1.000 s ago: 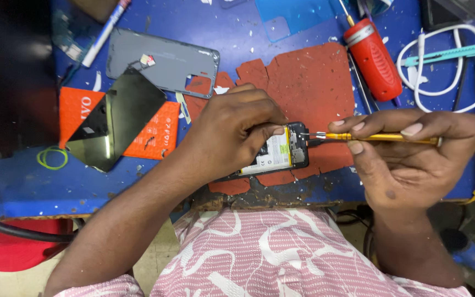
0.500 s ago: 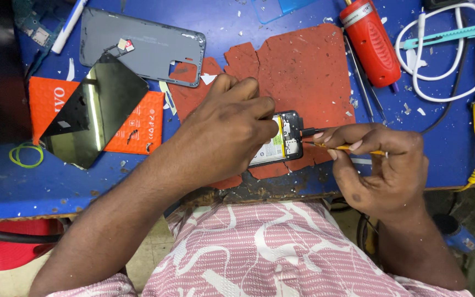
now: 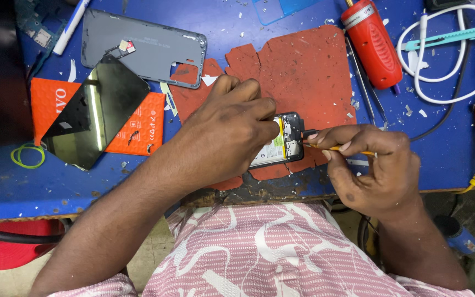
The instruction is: The person uses a screwdriver to pry and adjust internal components of a disassembled smartphone. They briefly test the screen, then apply glue to the phone's back cover using a glue gun.
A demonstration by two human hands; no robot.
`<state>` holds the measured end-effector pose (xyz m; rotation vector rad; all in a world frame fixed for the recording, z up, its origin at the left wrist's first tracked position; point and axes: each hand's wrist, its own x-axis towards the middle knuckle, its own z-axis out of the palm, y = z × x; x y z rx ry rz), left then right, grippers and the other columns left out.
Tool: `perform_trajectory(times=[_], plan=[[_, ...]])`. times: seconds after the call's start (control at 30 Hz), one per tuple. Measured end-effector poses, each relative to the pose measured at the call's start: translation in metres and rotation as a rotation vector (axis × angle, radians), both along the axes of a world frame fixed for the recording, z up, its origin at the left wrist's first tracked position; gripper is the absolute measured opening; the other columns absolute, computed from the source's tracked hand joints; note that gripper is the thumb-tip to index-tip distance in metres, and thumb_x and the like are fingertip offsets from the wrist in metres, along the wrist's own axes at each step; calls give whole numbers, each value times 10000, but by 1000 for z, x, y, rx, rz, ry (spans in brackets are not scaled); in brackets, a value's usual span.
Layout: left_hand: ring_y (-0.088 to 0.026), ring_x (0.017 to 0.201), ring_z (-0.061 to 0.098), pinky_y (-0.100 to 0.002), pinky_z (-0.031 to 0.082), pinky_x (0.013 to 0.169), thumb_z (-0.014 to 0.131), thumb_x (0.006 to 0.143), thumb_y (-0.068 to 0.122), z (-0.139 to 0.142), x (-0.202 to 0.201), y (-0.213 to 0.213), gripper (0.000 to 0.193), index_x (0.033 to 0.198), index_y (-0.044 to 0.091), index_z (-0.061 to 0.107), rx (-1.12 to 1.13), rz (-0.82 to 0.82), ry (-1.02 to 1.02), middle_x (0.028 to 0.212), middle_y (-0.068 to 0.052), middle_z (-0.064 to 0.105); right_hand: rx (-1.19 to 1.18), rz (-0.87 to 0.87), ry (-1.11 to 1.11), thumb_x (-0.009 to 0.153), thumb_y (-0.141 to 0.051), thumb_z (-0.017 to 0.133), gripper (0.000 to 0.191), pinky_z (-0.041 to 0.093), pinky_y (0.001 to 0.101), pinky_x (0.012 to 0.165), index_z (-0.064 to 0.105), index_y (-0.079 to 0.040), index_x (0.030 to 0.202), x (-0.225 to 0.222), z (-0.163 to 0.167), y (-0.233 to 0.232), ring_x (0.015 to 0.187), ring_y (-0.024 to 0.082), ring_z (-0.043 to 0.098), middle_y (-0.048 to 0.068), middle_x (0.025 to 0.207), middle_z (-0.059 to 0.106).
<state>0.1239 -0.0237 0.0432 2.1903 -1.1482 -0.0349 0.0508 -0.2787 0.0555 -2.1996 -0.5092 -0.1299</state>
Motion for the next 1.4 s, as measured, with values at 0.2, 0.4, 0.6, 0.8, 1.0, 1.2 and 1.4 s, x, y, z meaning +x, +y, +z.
perform_trajectory(times=[0.2, 0.4, 0.6, 0.8, 1.0, 1.2, 1.4], plan=[[-221, 988, 552, -421, 400, 914, 733, 783, 95, 0, 0, 0, 99, 874, 75, 768, -10, -6, -11, 942, -21, 648, 43, -19, 41, 936, 165, 654, 383, 665, 335, 837, 350, -7, 1093, -2, 0, -1, 1030, 287, 773, 235, 1032, 719], [-217, 980, 550, -421, 402, 911, 734, 791, 100, 0, 1, 1, 87, 868, 73, 764, -4, 1, -4, 931, -13, 644, 127, -20, 95, 950, 166, 629, 339, 661, 359, 884, 384, -10, 1103, -4, -3, -4, 1006, 302, 766, 248, 1061, 709], [-214, 969, 547, -421, 399, 903, 741, 792, 101, 0, 1, 1, 75, 859, 74, 763, 7, 3, -3, 924, -9, 645, 147, -17, 70, 962, 165, 630, 361, 665, 350, 880, 355, 3, 1132, -4, -5, -4, 1021, 292, 763, 243, 1060, 703], [-209, 969, 545, -419, 402, 915, 744, 794, 99, -1, 0, 0, 87, 874, 76, 769, -4, 1, -5, 930, -2, 651, 131, -18, 71, 961, 166, 630, 367, 663, 360, 895, 343, 1, 1121, -4, -3, -3, 1018, 290, 764, 243, 1060, 703], [-219, 975, 550, -428, 400, 919, 737, 774, 95, 0, 1, 1, 115, 881, 74, 772, -7, -6, 1, 928, -12, 648, 39, -32, 88, 944, 169, 638, 354, 662, 340, 866, 360, 1, 1084, -2, 1, 0, 1064, 297, 768, 244, 1060, 723], [-227, 980, 554, -439, 401, 923, 728, 781, 100, 2, 0, 1, 98, 866, 76, 769, 6, 0, -15, 931, -24, 646, -238, -10, -122, 883, 30, 825, 334, 623, 320, 722, 513, 22, 1001, 7, 14, 6, 875, 231, 771, 184, 916, 727], [-227, 983, 556, -436, 402, 913, 717, 791, 93, 3, -1, 2, 91, 864, 78, 769, 10, 4, -17, 946, -20, 654, -101, 214, 22, 856, 60, 712, 210, 623, 336, 725, 542, -13, 957, 17, 35, 10, 886, 271, 760, 184, 996, 737]])
